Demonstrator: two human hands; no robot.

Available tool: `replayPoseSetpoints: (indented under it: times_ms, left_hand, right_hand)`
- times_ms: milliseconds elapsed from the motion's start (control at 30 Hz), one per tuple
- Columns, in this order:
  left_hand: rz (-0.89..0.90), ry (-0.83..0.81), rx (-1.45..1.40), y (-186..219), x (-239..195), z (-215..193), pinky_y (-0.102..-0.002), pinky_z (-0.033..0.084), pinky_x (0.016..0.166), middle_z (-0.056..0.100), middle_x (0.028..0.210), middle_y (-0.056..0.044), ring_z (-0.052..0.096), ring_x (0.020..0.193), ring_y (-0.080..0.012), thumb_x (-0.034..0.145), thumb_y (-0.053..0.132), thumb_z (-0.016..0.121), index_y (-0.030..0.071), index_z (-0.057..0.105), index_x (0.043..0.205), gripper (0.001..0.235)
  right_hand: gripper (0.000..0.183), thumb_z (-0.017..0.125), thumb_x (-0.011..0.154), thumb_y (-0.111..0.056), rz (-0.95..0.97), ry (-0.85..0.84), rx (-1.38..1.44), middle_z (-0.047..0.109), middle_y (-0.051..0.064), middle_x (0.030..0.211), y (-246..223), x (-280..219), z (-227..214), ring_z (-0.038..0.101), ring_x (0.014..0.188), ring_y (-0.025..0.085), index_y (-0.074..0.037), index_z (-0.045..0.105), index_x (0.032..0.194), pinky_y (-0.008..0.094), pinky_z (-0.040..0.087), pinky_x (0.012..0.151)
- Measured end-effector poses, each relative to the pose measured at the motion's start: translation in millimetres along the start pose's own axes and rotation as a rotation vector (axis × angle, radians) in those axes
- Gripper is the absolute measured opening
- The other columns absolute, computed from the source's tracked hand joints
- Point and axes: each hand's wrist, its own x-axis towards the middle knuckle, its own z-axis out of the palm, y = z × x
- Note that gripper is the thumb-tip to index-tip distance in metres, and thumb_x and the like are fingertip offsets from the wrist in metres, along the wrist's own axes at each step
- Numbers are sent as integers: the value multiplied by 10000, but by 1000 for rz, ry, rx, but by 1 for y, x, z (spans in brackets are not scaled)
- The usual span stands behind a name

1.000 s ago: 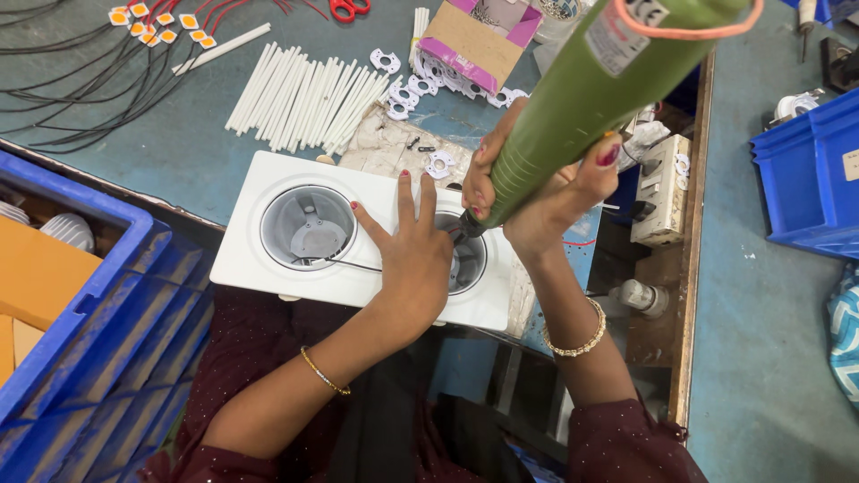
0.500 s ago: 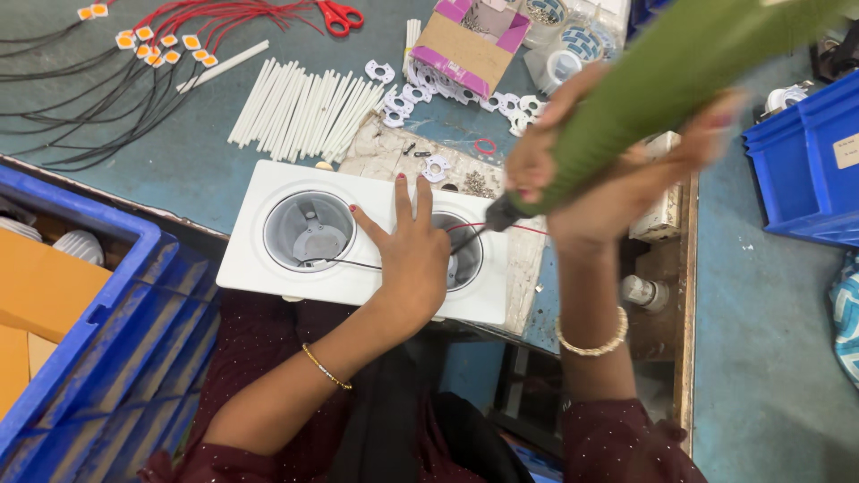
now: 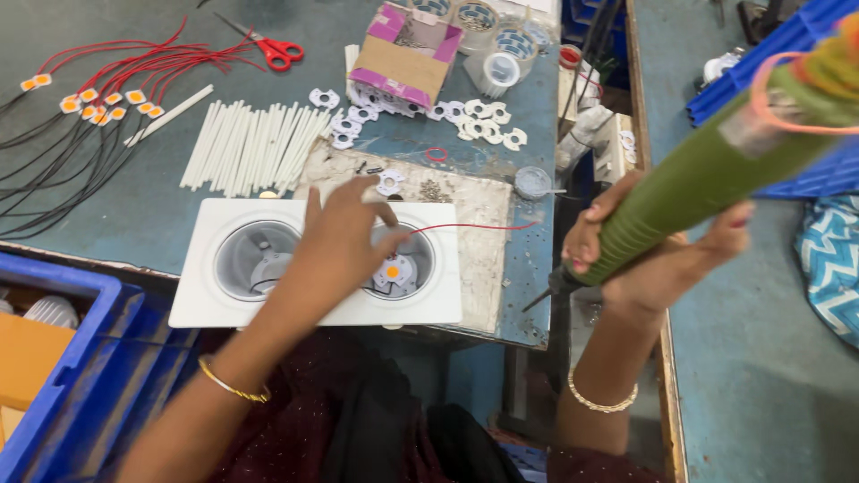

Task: The person assembles a dual recessed light fixture by securing internal components with a green pneumatic screwdriver, then installs LED modules into each housing and connects the wiring. The person handles the fixture, LED modules, and wires throughout the process.

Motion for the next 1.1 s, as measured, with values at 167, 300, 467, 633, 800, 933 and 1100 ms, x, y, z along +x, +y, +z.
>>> replayPoseSetpoints:
  times_ms: [167, 300, 467, 633, 800, 933, 1100]
  left_hand:
    - [137, -27, -35, -23, 81, 15, -427, 542, 789, 753, 960, -133, 711, 884, -315, 865, 188, 772, 65, 754, 930, 140]
    - [298, -381, -151, -49, 171, 83, -348, 584, 704, 775, 838, -106, 754, 758, -217, 768, 121, 782, 63, 784, 857, 106]
    - [379, -700, 47, -83, 227, 165, -347, 580, 672, 780, 837, -85, 745, 748, -201, 699, 86, 823, 88, 790, 856, 160]
    - [331, -751, 123, -92, 239, 188, -352, 568, 670, 785, 835, -58, 733, 756, -193, 650, 70, 853, 98, 803, 816, 175]
    - [282, -751, 125, -89, 236, 187, -359, 566, 664, 786, 827, -52, 738, 753, -181, 649, 108, 860, 111, 798, 799, 162]
    - [294, -753, 145, -87, 236, 192, -364, 580, 647, 777, 798, -71, 741, 727, -194, 654, 92, 838, 101, 790, 778, 133]
    - [342, -602, 157, -75, 238, 174, -366, 578, 634, 756, 766, -70, 730, 703, -210, 647, 74, 806, 99, 790, 748, 105]
  right_hand:
    - [955, 395, 873, -891, 63, 81, -67, 555, 171, 705, 1, -17, 2, 544, 576, 256, 51, 536, 949, 375, 439, 530]
    - [965, 426, 924, -893, 9, 84, -55, 557, 185, 755, 9, -32, 7, 539, 547, 265, 65, 522, 983, 392, 446, 499]
    - [973, 458, 900, -862, 17, 77, 44, 575, 209, 884, 9, -50, 7, 563, 586, 263, 96, 535, 1052, 402, 486, 537]
    - [976, 461, 870, -874, 11, 148, 4, 573, 222, 879, 7, -62, 3, 546, 574, 265, 75, 534, 1089, 420, 466, 525]
    - [995, 454, 878, -884, 10, 157, 3, 559, 218, 870, 10, -65, -1, 531, 533, 254, 98, 535, 1018, 410, 447, 527]
    - [1021, 400, 894, -917, 25, 117, -42, 530, 176, 704, 13, -65, -4, 502, 508, 236, 97, 514, 933, 380, 436, 525]
    - [1082, 354, 881, -941, 61, 55, -31, 504, 137, 564, 8, -64, 2, 490, 479, 226, 120, 549, 966, 349, 429, 509]
